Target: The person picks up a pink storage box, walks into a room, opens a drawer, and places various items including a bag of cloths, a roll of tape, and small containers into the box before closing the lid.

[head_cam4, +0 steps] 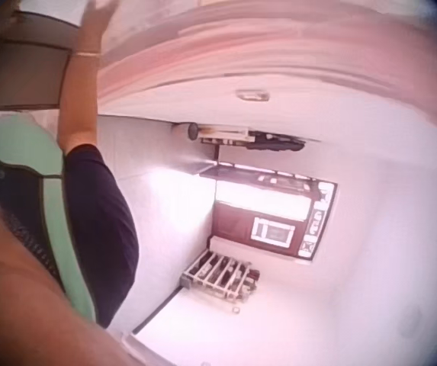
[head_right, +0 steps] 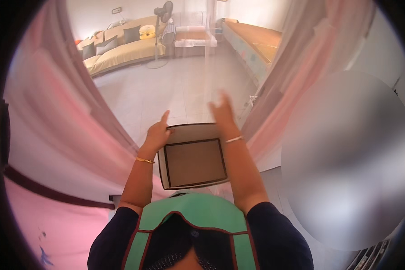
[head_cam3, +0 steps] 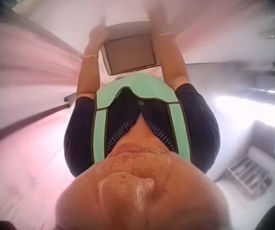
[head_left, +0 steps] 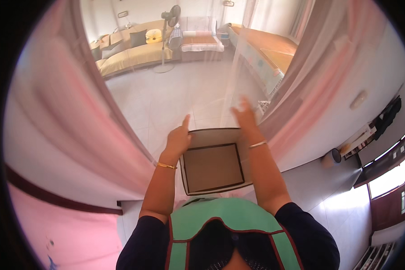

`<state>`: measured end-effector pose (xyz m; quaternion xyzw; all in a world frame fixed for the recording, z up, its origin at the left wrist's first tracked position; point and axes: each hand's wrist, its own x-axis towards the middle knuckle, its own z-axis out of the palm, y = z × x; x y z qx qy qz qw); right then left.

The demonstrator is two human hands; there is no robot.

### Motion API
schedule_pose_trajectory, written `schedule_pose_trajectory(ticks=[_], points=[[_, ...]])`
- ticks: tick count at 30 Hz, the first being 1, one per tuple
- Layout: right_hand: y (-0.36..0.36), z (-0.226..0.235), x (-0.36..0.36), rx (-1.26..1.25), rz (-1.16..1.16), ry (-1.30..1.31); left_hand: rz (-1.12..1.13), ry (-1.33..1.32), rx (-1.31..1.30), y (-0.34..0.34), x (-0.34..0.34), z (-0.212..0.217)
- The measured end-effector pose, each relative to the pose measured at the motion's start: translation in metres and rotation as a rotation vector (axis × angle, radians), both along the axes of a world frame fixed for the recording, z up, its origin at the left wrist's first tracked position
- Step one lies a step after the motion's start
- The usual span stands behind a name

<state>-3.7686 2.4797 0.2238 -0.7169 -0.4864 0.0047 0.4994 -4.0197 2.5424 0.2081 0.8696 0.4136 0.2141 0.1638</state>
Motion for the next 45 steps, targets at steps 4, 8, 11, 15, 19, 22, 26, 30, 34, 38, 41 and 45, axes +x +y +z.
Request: schedule_pose_trajectory(ticks=[4, 8, 11, 15, 19, 22, 26, 30, 34, 38, 41, 45], points=[[0.046, 0.024, 0.061, 0.458, -0.279, 0.171, 0.020, -0.073, 0.020, 0.108, 0.019, 0.015], [0.148, 0.034, 0.027, 0.289, 0.141, -0.006, 0.048, -0.146, 0.058, 0.204, 0.064, 0.015], [0.228, 0.023, 0.078, 0.212, 0.092, 0.101, 0.110, -0.125, 0.076, 0.287, 0.089, 0.007], [0.359, 0.011, 0.126, 0.092, 0.169, 0.046, 0.172, -0.100, 0.085, 0.400, 0.124, 0.021], [0.478, 0.024, 0.126, -0.079, 0.447, 0.055, 0.280, -0.110, 0.058, 0.491, 0.136, 0.023], [0.542, 0.009, 0.114, -0.088, 0.652, -0.006, 0.403, -0.196, 0.087, 0.525, 0.129, -0.006], [0.623, -0.016, 0.144, -0.005, 0.735, -0.164, 0.467, -0.176, 0.061, 0.604, 0.168, -0.013], [0.705, -0.029, 0.128, -0.105, 0.805, -0.194, 0.456, -0.240, 0.082, 0.677, 0.161, -0.026], [0.820, -0.006, 0.105, -0.102, 0.829, -0.327, 0.431, -0.269, 0.025, 0.777, 0.149, -0.002], [0.905, 0.004, 0.094, 0.059, 0.761, -0.475, 0.461, -0.232, 0.026, 0.843, 0.139, 0.011], [0.968, 0.009, 0.076, 0.178, 0.815, -0.436, 0.519, -0.219, 0.062, 0.888, 0.119, 0.019], [1.055, 0.005, 0.046, 0.269, 0.903, -0.465, 0.671, -0.170, 0.092, 0.939, 0.085, 0.009]])
